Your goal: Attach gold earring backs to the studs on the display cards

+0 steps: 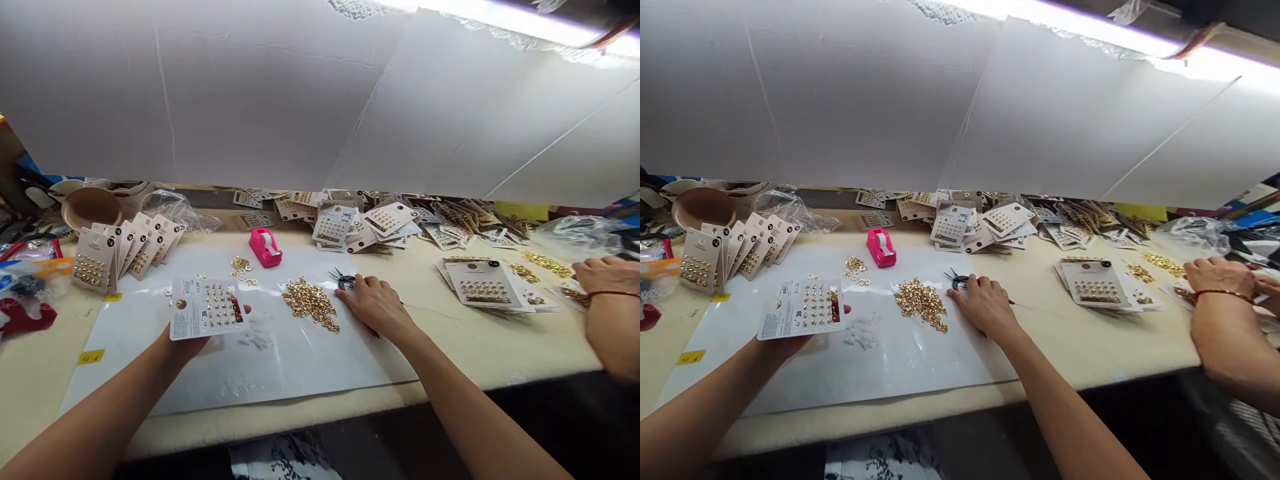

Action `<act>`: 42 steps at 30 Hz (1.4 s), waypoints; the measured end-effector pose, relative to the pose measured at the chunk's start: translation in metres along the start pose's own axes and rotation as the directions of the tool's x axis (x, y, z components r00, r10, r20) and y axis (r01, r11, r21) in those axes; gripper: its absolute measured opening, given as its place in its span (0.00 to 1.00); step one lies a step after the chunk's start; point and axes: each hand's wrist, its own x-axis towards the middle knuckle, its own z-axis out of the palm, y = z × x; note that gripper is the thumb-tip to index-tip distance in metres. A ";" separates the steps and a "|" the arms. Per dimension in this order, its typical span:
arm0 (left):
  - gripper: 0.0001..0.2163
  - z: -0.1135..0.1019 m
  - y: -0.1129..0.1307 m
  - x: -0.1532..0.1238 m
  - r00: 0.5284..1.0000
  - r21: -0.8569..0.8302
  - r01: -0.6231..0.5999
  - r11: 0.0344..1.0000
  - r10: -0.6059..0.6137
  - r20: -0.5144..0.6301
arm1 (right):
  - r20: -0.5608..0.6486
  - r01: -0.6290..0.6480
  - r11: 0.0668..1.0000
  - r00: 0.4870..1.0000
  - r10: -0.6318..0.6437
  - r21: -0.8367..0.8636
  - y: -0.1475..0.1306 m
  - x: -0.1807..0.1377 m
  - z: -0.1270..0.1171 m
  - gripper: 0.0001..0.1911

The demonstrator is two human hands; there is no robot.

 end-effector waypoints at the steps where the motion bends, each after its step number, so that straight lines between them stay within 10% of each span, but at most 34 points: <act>1: 0.13 0.002 0.001 0.000 0.999 0.016 0.006 1.000 -0.005 -0.033 | -0.013 0.012 1.000 1.000 -0.012 -0.001 0.000 -0.001 0.000 0.25; 5: 0.09 0.006 0.005 0.001 0.990 0.007 -0.006 1.000 0.007 -0.143 | -0.214 0.149 0.976 0.970 -0.114 0.159 -0.019 -0.013 -0.012 0.16; 9: 0.11 0.006 0.005 0.001 0.985 0.026 0.034 0.999 -0.029 -0.172 | -0.262 0.466 0.700 0.884 -0.386 0.540 -0.065 -0.031 -0.029 0.10; 20: 0.12 0.011 0.006 0.000 0.990 0.058 0.043 0.997 -0.034 -0.138 | -0.173 0.740 0.575 0.654 -0.737 0.350 -0.126 -0.021 -0.042 0.14; 42: 0.17 0.003 0.001 0.000 0.997 0.070 0.074 0.995 -0.072 -0.043 | -0.145 0.546 0.590 0.795 -0.589 0.594 -0.125 -0.020 -0.043 0.06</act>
